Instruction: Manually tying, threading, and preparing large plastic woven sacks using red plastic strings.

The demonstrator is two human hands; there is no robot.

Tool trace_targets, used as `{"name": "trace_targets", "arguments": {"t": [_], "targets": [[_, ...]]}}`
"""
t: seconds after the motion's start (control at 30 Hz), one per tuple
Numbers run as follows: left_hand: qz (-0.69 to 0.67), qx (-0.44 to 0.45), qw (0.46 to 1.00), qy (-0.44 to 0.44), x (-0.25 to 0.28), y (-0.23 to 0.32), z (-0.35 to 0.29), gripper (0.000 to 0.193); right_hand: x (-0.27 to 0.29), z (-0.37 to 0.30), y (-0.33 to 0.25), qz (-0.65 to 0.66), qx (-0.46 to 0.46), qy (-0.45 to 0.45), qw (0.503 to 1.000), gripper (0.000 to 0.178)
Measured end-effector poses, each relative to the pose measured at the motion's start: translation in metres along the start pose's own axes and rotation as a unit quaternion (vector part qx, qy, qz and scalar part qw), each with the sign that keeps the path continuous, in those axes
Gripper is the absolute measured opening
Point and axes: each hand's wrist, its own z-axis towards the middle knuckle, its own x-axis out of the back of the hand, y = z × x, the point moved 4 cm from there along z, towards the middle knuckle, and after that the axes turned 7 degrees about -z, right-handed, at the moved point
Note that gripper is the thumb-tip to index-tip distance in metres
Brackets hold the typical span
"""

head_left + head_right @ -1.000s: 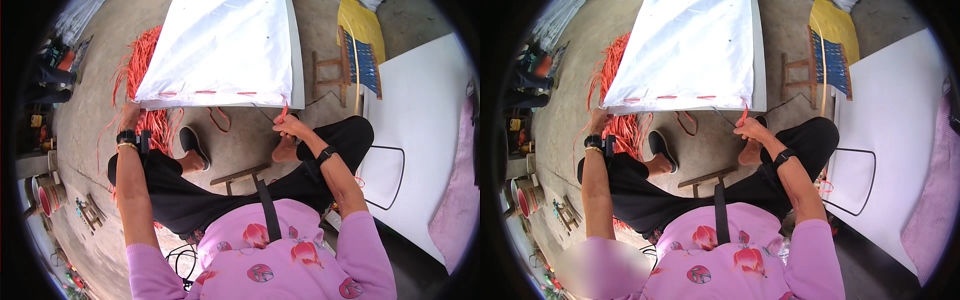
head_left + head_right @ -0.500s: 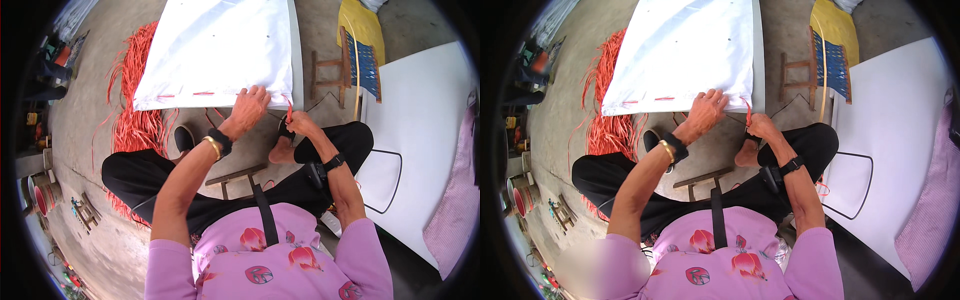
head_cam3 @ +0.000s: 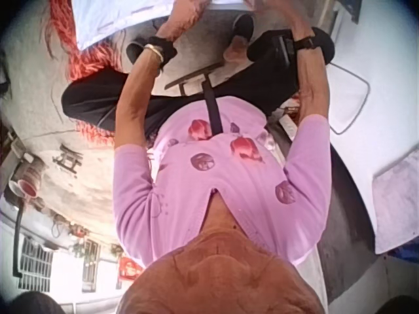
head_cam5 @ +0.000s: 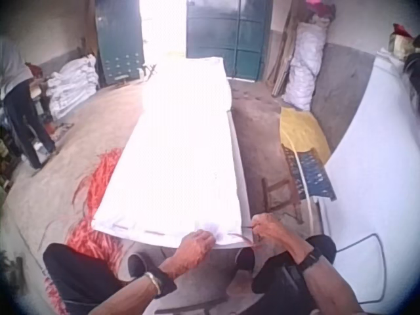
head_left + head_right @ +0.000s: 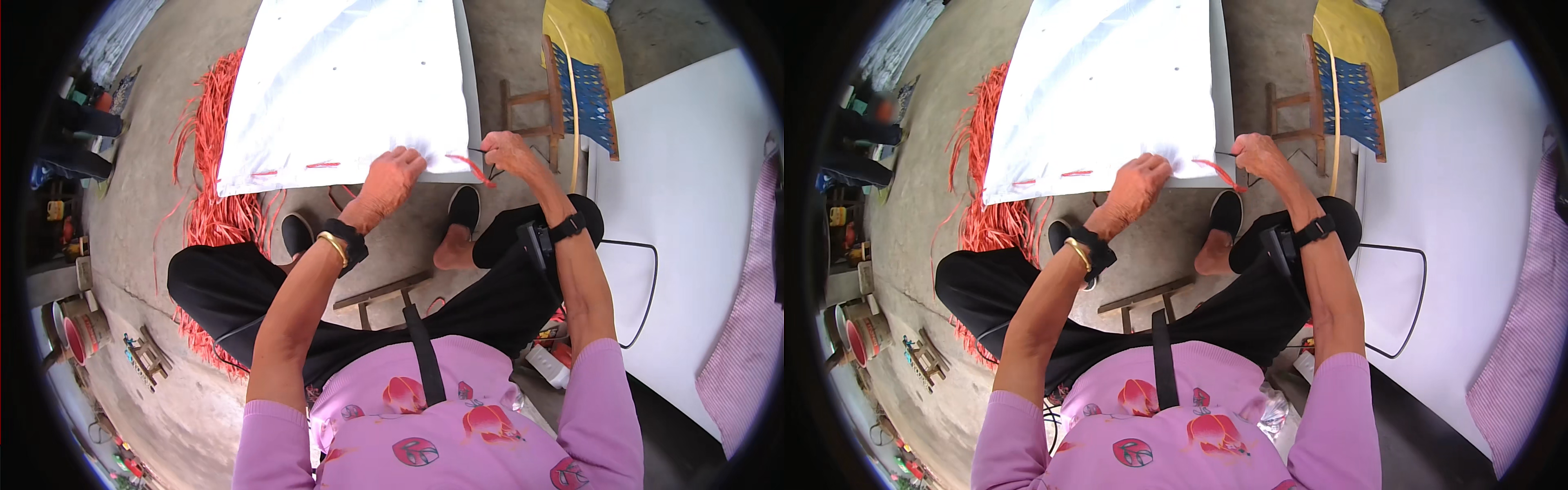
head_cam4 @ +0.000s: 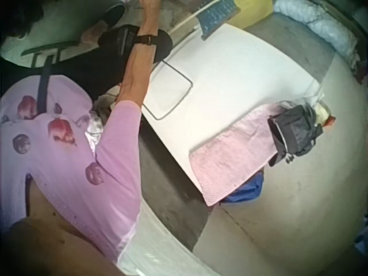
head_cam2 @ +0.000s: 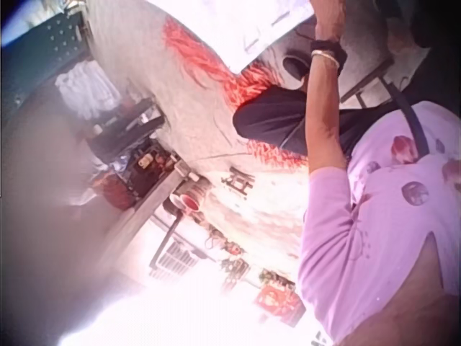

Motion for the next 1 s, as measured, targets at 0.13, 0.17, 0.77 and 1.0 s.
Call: {"name": "trace_targets", "arguments": {"t": [0.13, 0.17, 0.77, 1.0], "targets": [[0.035, 0.042, 0.998, -0.042, -0.022, 0.005, -0.006, 0.024, -0.001, 0.002, 0.009, 0.035, -0.069, -0.093, 0.993, 0.023], [0.035, 0.042, 0.998, -0.04, -0.019, 0.007, -0.004, 0.024, 0.0, 0.006, 0.016, 0.0, -0.036, 0.028, 0.999, 0.022], [0.083, 0.642, 0.653, 0.393, 0.177, -0.207, -0.187, 0.035, -0.055, -0.022, -0.065, -0.213, 0.161, 0.046, 0.963, 0.066], [-0.434, 0.565, 0.555, 0.429, 0.169, -0.273, -0.214, 0.05, -0.056, -0.024, -0.073, -0.259, 0.174, 0.0, 0.95, 0.087]]}}
